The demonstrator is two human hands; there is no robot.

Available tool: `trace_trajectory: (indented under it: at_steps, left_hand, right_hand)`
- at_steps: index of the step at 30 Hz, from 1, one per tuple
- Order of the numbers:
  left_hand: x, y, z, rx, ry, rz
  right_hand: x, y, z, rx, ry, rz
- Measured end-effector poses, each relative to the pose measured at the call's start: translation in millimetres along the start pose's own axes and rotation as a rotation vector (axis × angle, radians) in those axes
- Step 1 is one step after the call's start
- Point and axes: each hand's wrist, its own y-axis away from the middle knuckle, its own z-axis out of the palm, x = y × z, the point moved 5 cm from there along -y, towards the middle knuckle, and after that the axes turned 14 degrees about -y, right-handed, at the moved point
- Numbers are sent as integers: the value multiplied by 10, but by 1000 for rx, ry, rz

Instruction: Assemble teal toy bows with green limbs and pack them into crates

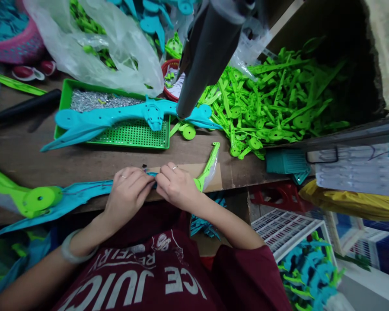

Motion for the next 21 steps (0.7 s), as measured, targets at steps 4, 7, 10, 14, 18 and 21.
trace_trajectory:
  at_steps: [4,7,10,14,18,21]
  left_hand:
    - [36,-13,-1,33,-72,-14]
    - [48,-3,13,10,-82,-33]
    - [46,4,30,-10,-30,-77]
    - [36,-24,72,-21,42,-84]
    - [39,-50,98,23,103,-51]
    - [57,-49,84,97,82,-51]
  right_hand:
    - [-32,-11,-7,91,45,4]
    - [-32,-20,-21,106,46,2]
    - [-34,-29,-46,107,67,-27]
    - [-27,-40,-58,110,97,-35]
    - [-41,-50,-22,117,106,-35]
    - [-62,-66,9,141,113,-1]
